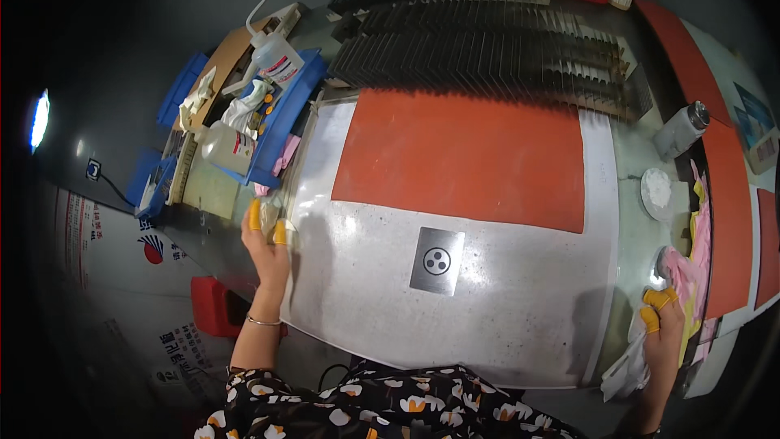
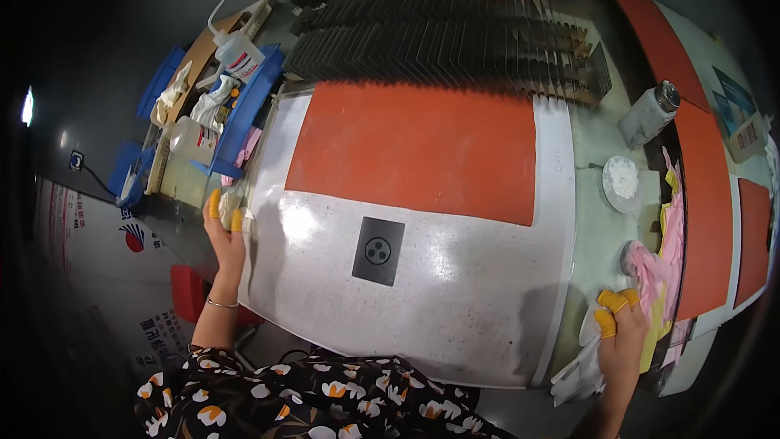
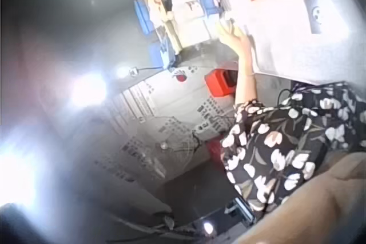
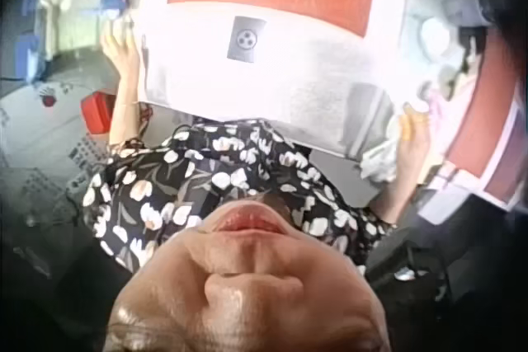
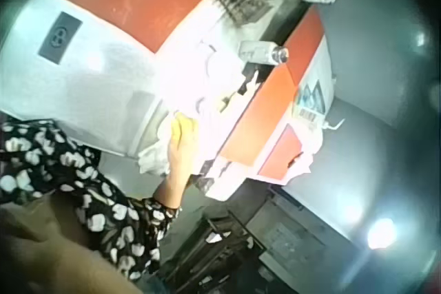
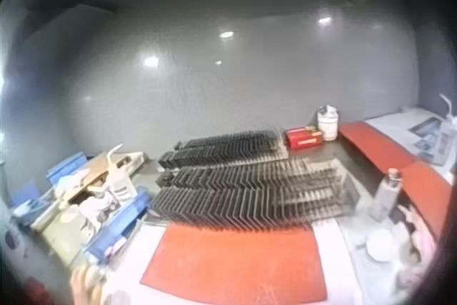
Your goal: The person cleans small rectangular metal plates with a white cloth and a yellow sponge. They wipe the plates individually, place them on a red mat, and then stack them into a pile. The person also wipes the metal workbench surface between cleaning cycles.
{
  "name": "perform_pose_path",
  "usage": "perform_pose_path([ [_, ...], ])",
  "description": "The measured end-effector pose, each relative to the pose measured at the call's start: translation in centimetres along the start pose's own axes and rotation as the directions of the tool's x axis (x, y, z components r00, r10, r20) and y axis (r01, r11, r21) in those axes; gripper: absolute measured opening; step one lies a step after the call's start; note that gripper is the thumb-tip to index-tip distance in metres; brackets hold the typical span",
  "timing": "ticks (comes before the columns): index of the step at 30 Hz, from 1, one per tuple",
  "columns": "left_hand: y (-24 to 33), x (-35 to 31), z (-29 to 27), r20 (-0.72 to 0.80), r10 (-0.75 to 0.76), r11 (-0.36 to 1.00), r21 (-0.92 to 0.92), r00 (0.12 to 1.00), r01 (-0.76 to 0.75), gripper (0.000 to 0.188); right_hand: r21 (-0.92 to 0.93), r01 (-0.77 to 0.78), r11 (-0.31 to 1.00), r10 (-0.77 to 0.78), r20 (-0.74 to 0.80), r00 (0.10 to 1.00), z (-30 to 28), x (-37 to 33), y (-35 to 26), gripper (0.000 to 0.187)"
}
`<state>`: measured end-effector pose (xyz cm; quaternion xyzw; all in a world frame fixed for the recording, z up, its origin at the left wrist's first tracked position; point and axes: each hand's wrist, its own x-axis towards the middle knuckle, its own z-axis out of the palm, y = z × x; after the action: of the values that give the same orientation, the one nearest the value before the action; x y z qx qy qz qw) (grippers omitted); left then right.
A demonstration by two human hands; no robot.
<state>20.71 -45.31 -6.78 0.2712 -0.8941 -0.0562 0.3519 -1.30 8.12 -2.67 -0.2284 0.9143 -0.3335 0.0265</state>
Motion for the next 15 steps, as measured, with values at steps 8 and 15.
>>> perform_pose_path([
  [8,12.4,-7.9,-1.2,0.481,0.463,0.82,-0.551,0.744,-0.154,0.051,0.226,0.141,0.964,-0.143,-0.006,0.99,5.9,1.2,-10.7,0.025],
  [15,12.5,-8.3,-1.3,0.543,0.509,0.84,-0.483,0.668,-0.247,0.053,-0.158,0.338,0.928,-0.298,0.232,0.926,17.5,7.6,-17.4,0.027],
])
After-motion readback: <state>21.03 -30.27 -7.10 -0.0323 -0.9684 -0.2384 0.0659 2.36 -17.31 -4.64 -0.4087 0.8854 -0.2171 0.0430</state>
